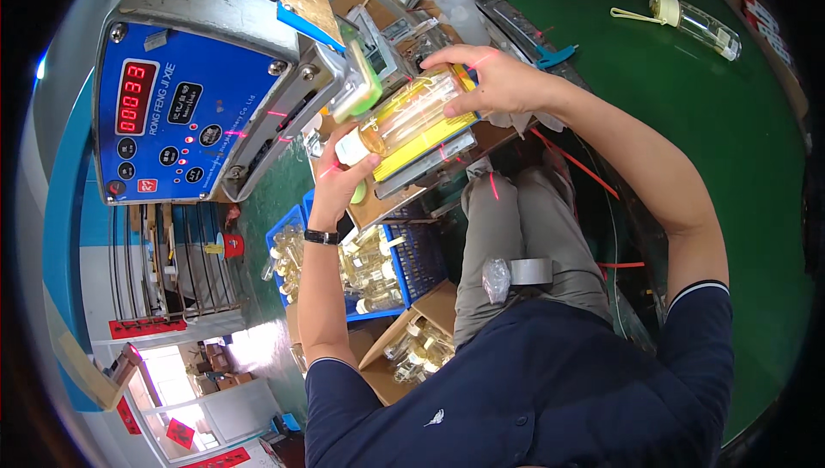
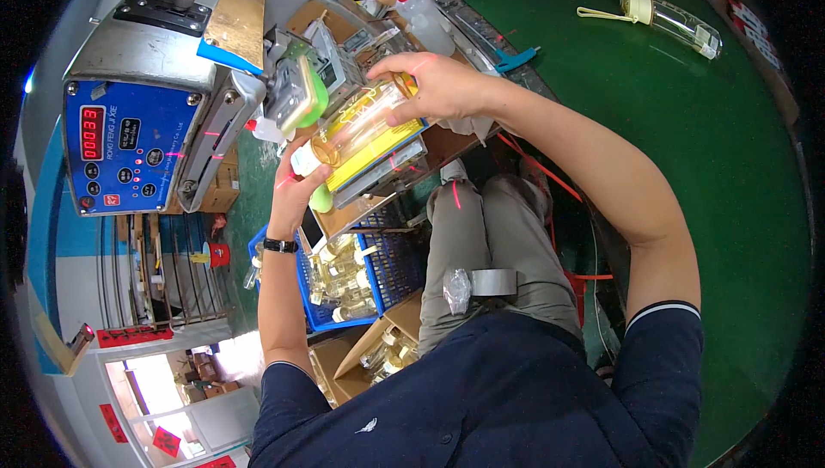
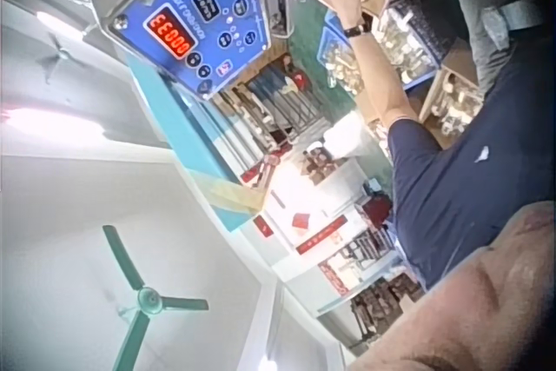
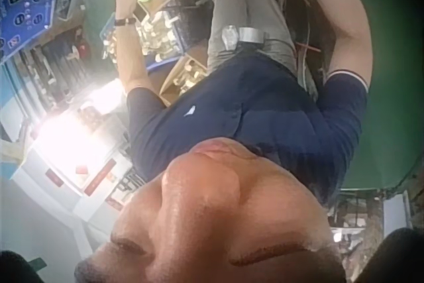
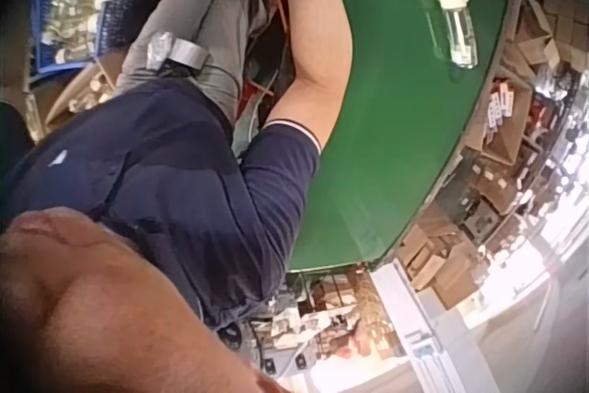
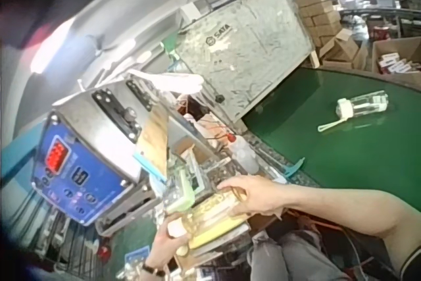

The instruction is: Labeling bottles by manually applying tape and placing them into a processing machine.

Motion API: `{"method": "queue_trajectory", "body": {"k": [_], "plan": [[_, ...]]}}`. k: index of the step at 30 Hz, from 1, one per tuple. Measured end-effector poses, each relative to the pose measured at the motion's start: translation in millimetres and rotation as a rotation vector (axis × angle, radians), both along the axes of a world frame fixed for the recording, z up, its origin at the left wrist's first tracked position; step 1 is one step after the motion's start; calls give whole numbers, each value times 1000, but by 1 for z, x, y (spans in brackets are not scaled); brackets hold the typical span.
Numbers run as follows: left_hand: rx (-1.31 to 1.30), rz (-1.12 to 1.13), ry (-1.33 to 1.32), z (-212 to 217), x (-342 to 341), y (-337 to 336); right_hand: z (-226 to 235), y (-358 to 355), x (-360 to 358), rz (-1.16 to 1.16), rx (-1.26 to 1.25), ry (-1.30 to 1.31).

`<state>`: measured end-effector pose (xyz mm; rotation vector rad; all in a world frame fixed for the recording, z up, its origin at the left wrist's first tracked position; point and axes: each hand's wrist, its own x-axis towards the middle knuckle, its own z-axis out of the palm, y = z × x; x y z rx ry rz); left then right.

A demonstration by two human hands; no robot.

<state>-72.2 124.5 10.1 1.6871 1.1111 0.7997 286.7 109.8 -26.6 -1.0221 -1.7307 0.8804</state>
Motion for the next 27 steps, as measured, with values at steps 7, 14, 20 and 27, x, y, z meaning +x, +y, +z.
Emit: {"method": "queue_trajectory", "body": {"k": [7, 14, 20, 27], "plan": [[-92, 43, 21, 0, -3, -1, -1, 4, 2, 3, 79, -45], [-69, 44, 42, 1, -2, -1, 13, -13, -4, -113, 171, -9], [-132, 32, 60, 4, -4, 1, 102, 17, -15, -149, 311, 549], [-92, -9, -6, 8, 1, 0, 194, 13, -51, 37, 344, 802]]}}
